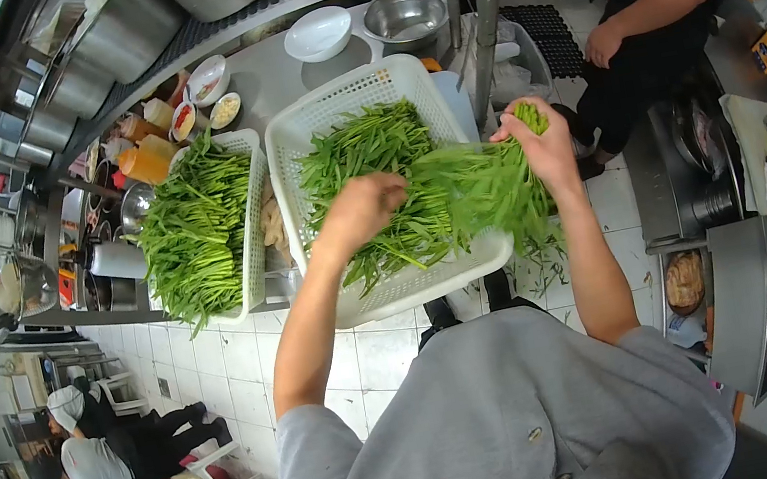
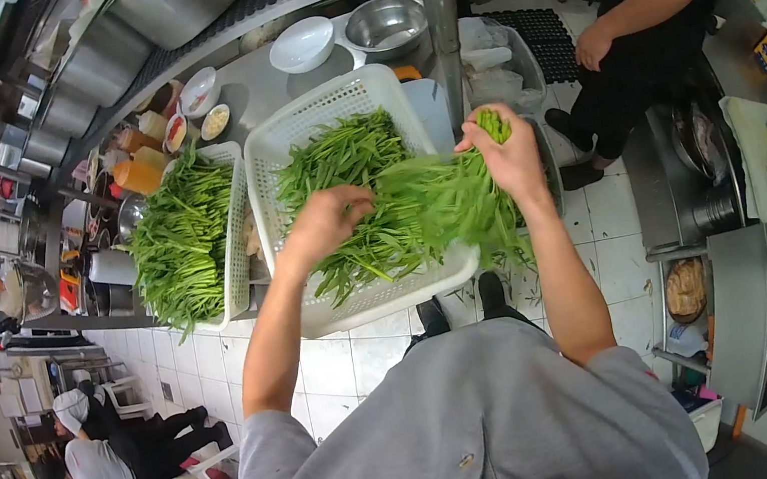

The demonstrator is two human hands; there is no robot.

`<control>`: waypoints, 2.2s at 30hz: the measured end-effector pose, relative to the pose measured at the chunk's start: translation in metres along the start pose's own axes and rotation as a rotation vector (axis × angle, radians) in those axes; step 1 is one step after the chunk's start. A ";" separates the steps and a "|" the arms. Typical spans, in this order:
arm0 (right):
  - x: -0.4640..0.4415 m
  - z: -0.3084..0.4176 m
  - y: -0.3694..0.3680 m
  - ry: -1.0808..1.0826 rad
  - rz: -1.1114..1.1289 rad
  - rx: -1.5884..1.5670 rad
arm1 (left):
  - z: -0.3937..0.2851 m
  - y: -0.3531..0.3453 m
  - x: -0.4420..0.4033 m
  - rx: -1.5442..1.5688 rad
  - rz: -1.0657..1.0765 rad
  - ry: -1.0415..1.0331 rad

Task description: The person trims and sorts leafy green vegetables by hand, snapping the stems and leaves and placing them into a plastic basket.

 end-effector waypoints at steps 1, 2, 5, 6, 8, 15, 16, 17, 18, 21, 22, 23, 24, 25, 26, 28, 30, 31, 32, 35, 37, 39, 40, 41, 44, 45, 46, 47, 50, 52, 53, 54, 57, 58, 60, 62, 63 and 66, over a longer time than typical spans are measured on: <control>0.006 -0.002 -0.001 -0.028 0.014 -0.318 | -0.010 -0.016 0.009 -0.175 0.004 -0.122; 0.005 0.003 -0.002 -0.048 0.040 -0.630 | -0.015 -0.026 0.022 -0.435 -0.021 -0.118; 0.006 0.009 -0.001 -0.151 0.216 -1.295 | 0.003 -0.037 0.036 -0.512 0.021 -0.039; 0.002 0.005 0.004 -0.054 0.169 -0.784 | 0.017 -0.028 0.034 -0.430 -0.010 0.011; -0.001 0.006 0.014 0.124 0.057 0.241 | 0.041 -0.006 0.037 -0.213 -0.067 0.128; 0.017 0.025 -0.005 -0.036 0.092 -0.600 | 0.069 0.069 0.052 0.523 -0.257 0.334; 0.019 0.028 -0.013 -0.025 0.161 -0.515 | 0.067 0.073 0.053 0.486 -0.259 0.339; 0.021 0.026 -0.018 -0.042 0.173 -0.445 | 0.068 0.074 0.053 0.388 -0.264 0.327; 0.022 0.029 -0.024 -0.040 0.187 -0.391 | 0.070 0.071 0.053 0.396 -0.255 0.315; 0.026 0.040 -0.040 -0.036 0.217 -0.265 | 0.051 0.070 0.056 0.434 -0.175 0.333; 0.026 0.040 -0.041 -0.051 0.222 -0.258 | 0.047 0.076 0.056 0.339 -0.261 0.281; 0.026 0.039 -0.042 -0.066 0.227 -0.250 | 0.044 0.080 0.058 0.243 -0.345 0.229; 0.027 0.039 -0.043 -0.082 0.232 -0.241 | 0.033 0.089 0.060 0.148 -0.428 0.177; 0.027 0.039 -0.042 -0.086 0.231 -0.223 | 0.025 0.097 0.063 0.054 -0.474 0.163; 0.027 0.039 -0.040 -0.090 0.229 -0.206 | 0.015 0.107 0.067 -0.041 -0.519 0.149; 0.027 0.038 -0.036 -0.090 0.221 -0.197 | -0.002 0.097 0.064 -0.133 -0.399 0.062; 0.027 0.035 -0.032 -0.080 0.213 -0.212 | -0.012 0.050 0.063 -0.120 -0.078 -0.080; 0.027 0.035 -0.031 -0.086 0.211 -0.218 | -0.023 0.023 0.068 -0.192 -0.027 -0.160; 0.028 0.036 -0.031 -0.090 0.209 -0.224 | -0.031 -0.005 0.071 -0.266 0.024 -0.241; 0.030 0.039 -0.032 -0.093 0.212 -0.207 | -0.009 -0.035 0.065 -0.372 0.133 -0.169; 0.029 0.044 -0.034 -0.073 0.221 -0.193 | -0.001 0.019 0.056 -0.083 -0.075 -0.067; 0.029 0.050 -0.037 -0.045 0.250 -0.174 | -0.001 0.057 0.048 0.185 -0.174 0.025; 0.029 0.054 -0.044 -0.040 0.274 -0.142 | -0.004 0.069 0.043 0.302 -0.173 0.064; 0.029 0.060 -0.058 -0.032 0.297 -0.111 | -0.004 0.078 0.040 0.417 -0.173 0.103; 0.028 0.072 -0.106 -0.017 0.403 -0.022 | -0.030 0.083 0.026 0.423 -0.130 0.029; 0.027 0.072 -0.122 -0.012 0.446 -0.015 | -0.041 0.084 0.022 0.419 -0.103 0.017; 0.025 0.071 -0.135 -0.007 0.489 -0.008 | -0.048 0.086 0.019 0.427 -0.104 -0.014; 0.021 0.073 -0.137 0.004 0.485 -0.048 | -0.054 0.089 0.017 0.436 -0.107 -0.044; 0.006 0.081 -0.136 0.039 0.439 -0.237 | -0.058 0.095 0.019 0.471 -0.088 -0.046; -0.007 0.086 -0.113 0.060 0.341 -0.451 | -0.043 0.091 0.029 0.507 -0.030 0.029; -0.010 0.087 -0.108 0.060 0.354 -0.467 | -0.039 0.089 0.034 0.524 -0.012 0.006; -0.014 0.083 -0.102 0.036 0.340 -0.480 | -0.029 0.088 0.040 0.505 -0.007 0.062; -0.021 0.067 -0.086 -0.021 0.316 -0.516 | 0.003 0.079 0.056 0.485 0.014 0.185; -0.022 0.067 -0.084 -0.006 0.302 -0.533 | 0.008 0.077 0.059 0.559 0.002 0.162; -0.021 0.066 -0.082 0.019 0.276 -0.569 | 0.016 0.076 0.067 0.707 -0.021 0.121; -0.021 0.066 -0.078 0.042 0.280 -0.537 | 0.030 0.073 0.075 0.730 -0.035 0.160; -0.021 0.066 -0.076 0.050 0.283 -0.521 | 0.038 0.070 0.078 0.732 -0.042 0.188; -0.022 0.055 -0.063 -0.077 0.142 -0.720 | 0.071 0.063 0.089 0.691 -0.089 0.283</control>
Point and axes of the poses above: each hand's wrist, its own x-axis away from the middle knuckle, its own y-axis out of the back of the hand, z = x × y, the point moved 10 cm from there along -x, towards the middle knuckle, and after that the axes turned 12 degrees about -x, right-handed, at the moved point
